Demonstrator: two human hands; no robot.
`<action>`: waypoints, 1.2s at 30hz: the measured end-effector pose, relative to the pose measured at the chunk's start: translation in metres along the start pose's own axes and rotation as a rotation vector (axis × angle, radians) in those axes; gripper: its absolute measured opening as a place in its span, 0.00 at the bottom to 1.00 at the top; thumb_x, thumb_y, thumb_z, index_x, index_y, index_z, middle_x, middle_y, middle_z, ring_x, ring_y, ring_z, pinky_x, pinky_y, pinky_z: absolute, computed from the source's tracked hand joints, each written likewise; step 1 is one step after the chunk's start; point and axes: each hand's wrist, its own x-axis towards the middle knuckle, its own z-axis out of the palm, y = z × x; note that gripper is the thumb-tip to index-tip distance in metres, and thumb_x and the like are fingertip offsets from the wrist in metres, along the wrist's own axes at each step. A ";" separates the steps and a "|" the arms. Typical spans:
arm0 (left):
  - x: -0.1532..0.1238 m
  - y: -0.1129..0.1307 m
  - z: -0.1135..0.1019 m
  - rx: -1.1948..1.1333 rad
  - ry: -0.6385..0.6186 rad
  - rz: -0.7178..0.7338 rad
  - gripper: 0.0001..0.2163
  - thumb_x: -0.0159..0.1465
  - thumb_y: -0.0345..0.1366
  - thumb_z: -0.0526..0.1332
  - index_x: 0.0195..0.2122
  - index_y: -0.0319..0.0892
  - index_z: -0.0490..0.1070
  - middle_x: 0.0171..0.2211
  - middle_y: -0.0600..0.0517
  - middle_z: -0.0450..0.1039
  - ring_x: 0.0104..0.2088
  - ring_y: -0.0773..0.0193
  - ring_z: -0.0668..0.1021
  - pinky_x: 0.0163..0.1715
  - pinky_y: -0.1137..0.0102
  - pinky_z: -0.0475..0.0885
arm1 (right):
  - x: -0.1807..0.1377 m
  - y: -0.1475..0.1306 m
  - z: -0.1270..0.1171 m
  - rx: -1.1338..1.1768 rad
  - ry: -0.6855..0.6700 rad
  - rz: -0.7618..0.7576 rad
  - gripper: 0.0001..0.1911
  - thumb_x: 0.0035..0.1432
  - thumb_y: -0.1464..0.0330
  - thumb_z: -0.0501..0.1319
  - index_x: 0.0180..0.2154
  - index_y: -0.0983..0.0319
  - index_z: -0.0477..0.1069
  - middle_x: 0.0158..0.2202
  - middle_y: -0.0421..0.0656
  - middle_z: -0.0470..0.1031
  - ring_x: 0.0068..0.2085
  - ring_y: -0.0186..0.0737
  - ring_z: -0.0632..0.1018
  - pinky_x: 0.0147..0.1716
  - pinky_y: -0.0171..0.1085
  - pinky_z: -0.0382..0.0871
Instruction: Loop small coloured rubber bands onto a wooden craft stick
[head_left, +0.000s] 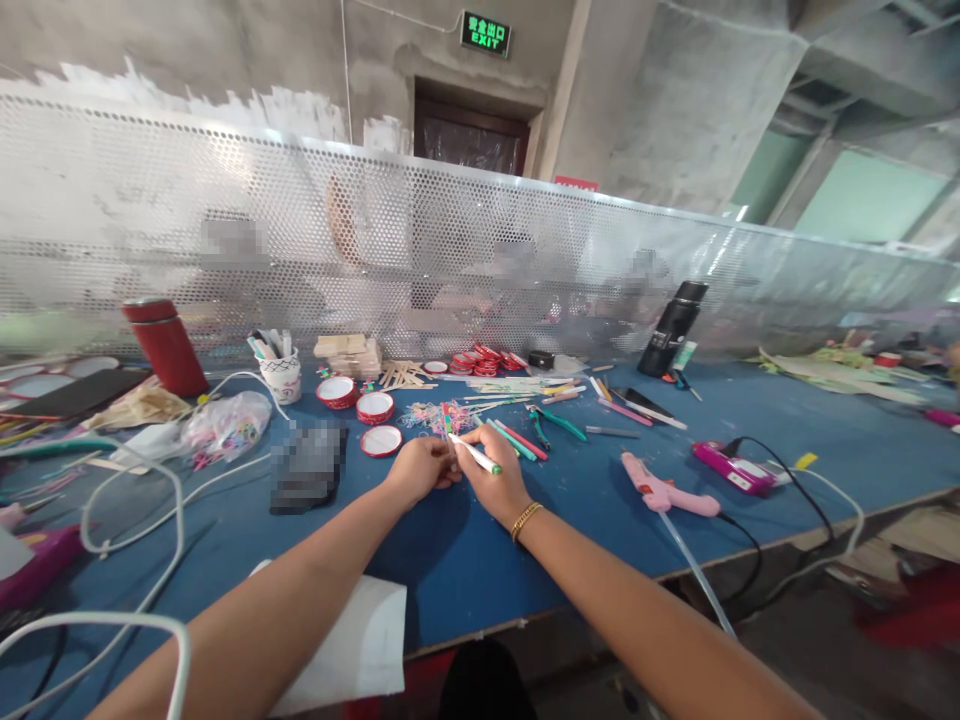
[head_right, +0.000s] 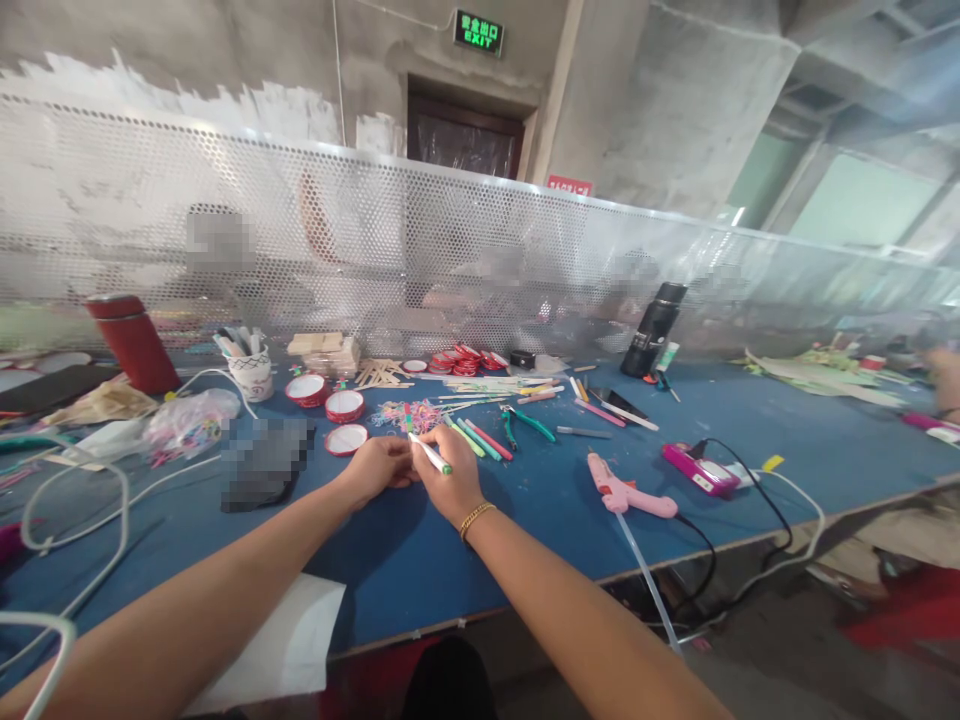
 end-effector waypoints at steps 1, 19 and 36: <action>0.000 0.000 0.000 -0.005 -0.003 0.002 0.11 0.51 0.39 0.69 0.23 0.38 0.71 0.22 0.51 0.75 0.24 0.65 0.79 0.23 0.76 0.71 | 0.000 -0.001 0.000 0.000 0.001 0.003 0.06 0.61 0.65 0.57 0.33 0.59 0.69 0.31 0.42 0.74 0.35 0.40 0.74 0.36 0.37 0.67; -0.002 0.003 -0.001 -0.024 -0.001 -0.034 0.08 0.54 0.36 0.68 0.28 0.37 0.72 0.25 0.50 0.77 0.24 0.66 0.79 0.23 0.76 0.70 | 0.002 0.004 0.001 -0.006 0.048 0.077 0.06 0.61 0.66 0.57 0.32 0.59 0.68 0.30 0.41 0.74 0.33 0.39 0.74 0.34 0.36 0.65; -0.005 0.007 -0.005 0.061 -0.057 -0.016 0.14 0.49 0.41 0.72 0.25 0.37 0.70 0.24 0.51 0.77 0.24 0.67 0.78 0.25 0.76 0.71 | 0.001 0.012 0.002 -0.004 0.103 0.005 0.06 0.60 0.65 0.57 0.31 0.60 0.67 0.30 0.42 0.73 0.33 0.40 0.73 0.34 0.37 0.65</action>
